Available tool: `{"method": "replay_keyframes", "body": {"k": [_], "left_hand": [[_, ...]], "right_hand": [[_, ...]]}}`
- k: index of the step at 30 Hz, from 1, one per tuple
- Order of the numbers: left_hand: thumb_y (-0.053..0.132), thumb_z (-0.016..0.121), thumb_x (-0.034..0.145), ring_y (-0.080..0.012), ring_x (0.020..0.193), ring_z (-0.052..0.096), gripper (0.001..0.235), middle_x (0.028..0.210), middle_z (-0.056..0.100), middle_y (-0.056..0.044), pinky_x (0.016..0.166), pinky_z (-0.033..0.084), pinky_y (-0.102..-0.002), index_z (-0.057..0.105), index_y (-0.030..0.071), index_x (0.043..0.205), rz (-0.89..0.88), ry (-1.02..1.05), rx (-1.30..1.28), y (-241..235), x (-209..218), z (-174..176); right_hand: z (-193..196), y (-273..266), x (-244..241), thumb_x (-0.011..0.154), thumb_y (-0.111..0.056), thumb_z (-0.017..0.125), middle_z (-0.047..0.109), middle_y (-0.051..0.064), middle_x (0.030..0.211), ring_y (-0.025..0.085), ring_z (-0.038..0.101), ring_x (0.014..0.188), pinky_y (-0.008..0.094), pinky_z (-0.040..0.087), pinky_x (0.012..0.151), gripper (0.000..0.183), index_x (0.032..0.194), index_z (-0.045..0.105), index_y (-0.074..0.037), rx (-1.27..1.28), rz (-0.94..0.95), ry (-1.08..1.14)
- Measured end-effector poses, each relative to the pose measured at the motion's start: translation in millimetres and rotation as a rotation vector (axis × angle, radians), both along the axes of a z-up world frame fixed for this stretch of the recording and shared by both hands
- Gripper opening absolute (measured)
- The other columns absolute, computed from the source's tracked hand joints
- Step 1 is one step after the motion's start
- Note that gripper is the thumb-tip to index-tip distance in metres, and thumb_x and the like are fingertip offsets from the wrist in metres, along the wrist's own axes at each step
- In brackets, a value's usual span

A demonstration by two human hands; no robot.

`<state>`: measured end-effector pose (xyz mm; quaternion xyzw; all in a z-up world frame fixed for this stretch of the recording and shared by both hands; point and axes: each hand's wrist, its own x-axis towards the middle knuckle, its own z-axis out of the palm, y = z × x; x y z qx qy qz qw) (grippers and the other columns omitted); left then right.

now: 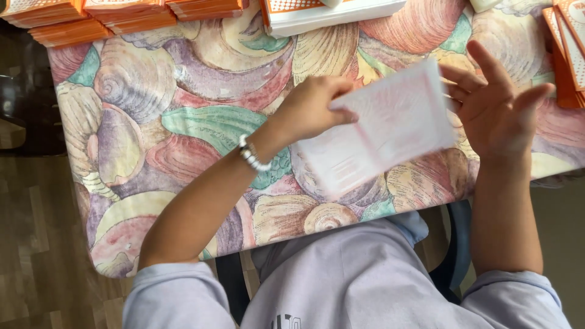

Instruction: Folding and assembling small paper bags from pre-printed sheets on a table.

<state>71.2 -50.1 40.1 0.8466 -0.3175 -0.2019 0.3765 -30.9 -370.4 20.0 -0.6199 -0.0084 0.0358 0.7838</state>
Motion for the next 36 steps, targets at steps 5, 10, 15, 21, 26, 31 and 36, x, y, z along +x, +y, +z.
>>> {"method": "replay_keyframes", "body": {"k": [5, 10, 15, 21, 26, 31, 36], "left_hand": [[0.029, 0.069, 0.097, -0.01, 0.063, 0.049, 0.029, 0.071, 0.05, 0.002, 0.054, 0.037, -0.023, 0.055, 0.008, 0.084, 0.105, -0.031, -0.634, 27, -34, 11], [0.038, 0.071, 0.093, -0.0066, 0.054, 0.037, 0.031, 0.058, 0.031, 0.008, 0.056, 0.039, -0.02, 0.069, 0.012, 0.076, 0.261, 0.09, -0.712, 31, -40, -9], [0.04, 0.065, 0.095, -0.0072, 0.058, 0.049, 0.039, 0.07, 0.066, 0.001, 0.052, 0.038, -0.02, 0.076, 0.004, 0.104, 0.298, 0.127, -0.728, 28, -40, -18], [0.043, 0.06, 0.099, -0.0042, 0.045, 0.023, 0.043, 0.052, 0.046, 0.006, 0.044, 0.015, -0.023, 0.077, 0.008, 0.118, 0.262, 0.131, -0.689, 31, -45, -12], [0.046, 0.059, 0.097, -0.0051, 0.044, 0.031, 0.045, 0.057, 0.051, 0.004, 0.039, 0.018, -0.021, 0.074, 0.005, 0.105, 0.279, 0.14, -0.705, 27, -56, -16], [0.038, 0.059, 0.101, -0.0067, 0.05, 0.046, 0.035, 0.071, 0.066, -0.001, 0.039, 0.025, -0.019, 0.072, 0.005, 0.103, 0.292, 0.217, -0.747, 33, -100, 10], [0.035, 0.056, 0.102, -0.0128, 0.094, 0.06, 0.045, 0.115, 0.06, -0.006, 0.075, 0.054, -0.023, 0.047, 0.008, 0.137, 0.494, 0.333, -0.843, 59, -124, 21]], "right_hand": [[18, 34, 7, 0.08, -0.086, 0.069, 0.038, 0.016, 0.168, 0.035, 0.038, 0.162, 0.059, 0.04, 0.137, 0.123, 0.165, 0.03, -0.006, 0.103, 0.181, -0.311], [35, 56, 12, 0.074, -0.077, 0.082, 0.064, 0.015, 0.136, 0.022, 0.065, 0.132, 0.034, 0.055, 0.122, 0.14, 0.174, 0.023, 0.002, -0.039, 0.005, -0.324], [84, 76, 20, 0.109, -0.027, 0.055, 0.048, 0.037, 0.135, 0.052, 0.052, 0.125, 0.057, 0.045, 0.11, 0.059, 0.137, 0.043, 0.024, -0.784, -0.295, -1.087], [151, 143, 20, 0.124, -0.036, 0.074, 0.075, 0.03, 0.134, 0.044, 0.07, 0.113, 0.053, 0.053, 0.092, 0.058, 0.149, 0.076, 0.016, -1.345, -0.12, -1.193], [165, 174, 41, 0.129, -0.011, 0.073, 0.073, 0.013, 0.105, 0.033, 0.064, 0.088, 0.044, 0.045, 0.074, 0.017, 0.132, 0.078, 0.004, -1.368, 0.023, -1.113], [178, 179, 50, 0.118, 0.014, 0.073, 0.073, 0.013, 0.095, 0.027, 0.065, 0.083, 0.038, 0.045, 0.075, 0.012, 0.111, 0.08, 0.006, -1.197, 0.179, -0.877], [140, 179, 91, 0.106, -0.005, 0.073, 0.071, 0.004, 0.088, 0.014, 0.059, 0.074, 0.029, 0.044, 0.07, 0.004, 0.105, 0.076, -0.002, -1.06, 0.461, -0.59]]}}
